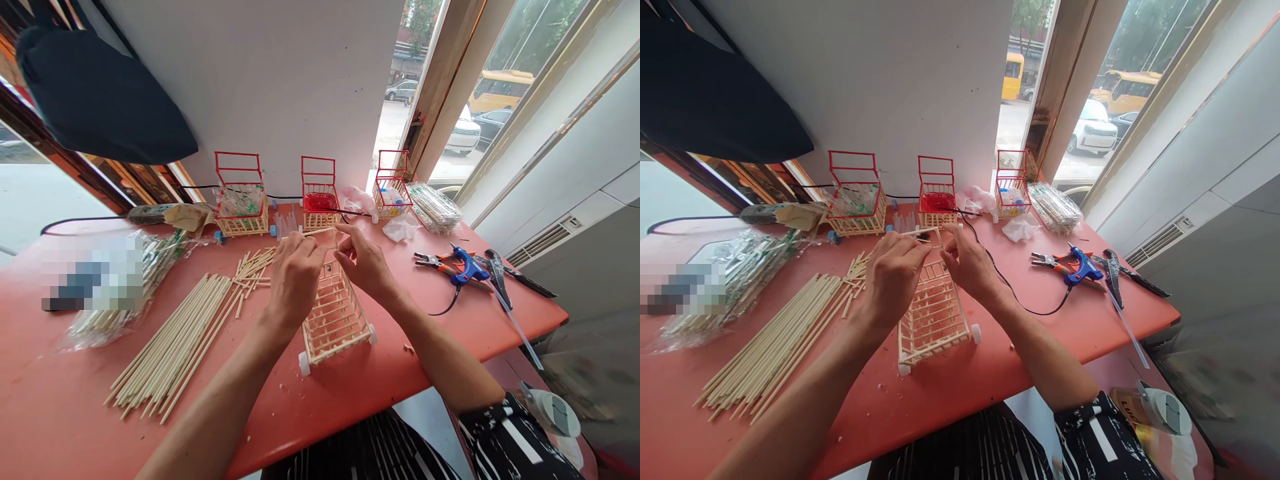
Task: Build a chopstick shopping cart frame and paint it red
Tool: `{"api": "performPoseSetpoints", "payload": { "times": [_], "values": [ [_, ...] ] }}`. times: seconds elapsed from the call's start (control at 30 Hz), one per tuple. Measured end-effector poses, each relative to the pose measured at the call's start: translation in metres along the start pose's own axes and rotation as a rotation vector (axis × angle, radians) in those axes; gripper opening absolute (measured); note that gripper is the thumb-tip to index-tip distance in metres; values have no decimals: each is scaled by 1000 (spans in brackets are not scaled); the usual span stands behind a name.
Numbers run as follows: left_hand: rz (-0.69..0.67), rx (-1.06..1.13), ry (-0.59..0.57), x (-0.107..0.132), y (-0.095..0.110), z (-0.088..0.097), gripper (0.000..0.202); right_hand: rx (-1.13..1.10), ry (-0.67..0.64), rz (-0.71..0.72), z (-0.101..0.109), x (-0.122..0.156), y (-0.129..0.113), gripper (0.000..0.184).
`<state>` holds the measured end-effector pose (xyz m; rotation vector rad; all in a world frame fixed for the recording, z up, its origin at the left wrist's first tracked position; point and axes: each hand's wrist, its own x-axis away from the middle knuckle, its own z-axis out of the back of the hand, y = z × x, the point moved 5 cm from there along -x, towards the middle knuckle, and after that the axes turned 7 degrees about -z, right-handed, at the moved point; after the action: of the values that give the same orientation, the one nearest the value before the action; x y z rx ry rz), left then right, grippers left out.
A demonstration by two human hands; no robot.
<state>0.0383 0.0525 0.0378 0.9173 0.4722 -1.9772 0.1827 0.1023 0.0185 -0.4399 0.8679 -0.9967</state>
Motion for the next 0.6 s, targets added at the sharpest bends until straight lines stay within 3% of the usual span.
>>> {"api": "performPoseSetpoints", "payload": {
  "times": [0.33, 0.6],
  "values": [
    [-5, 11, 1, 3, -2, 2, 28, 42, -129, -112, 8, -2, 3, 3],
    [-84, -113, 29, 2, 1, 2, 31, 34, -109, -114, 6, -1, 1, 15]
  ]
}}
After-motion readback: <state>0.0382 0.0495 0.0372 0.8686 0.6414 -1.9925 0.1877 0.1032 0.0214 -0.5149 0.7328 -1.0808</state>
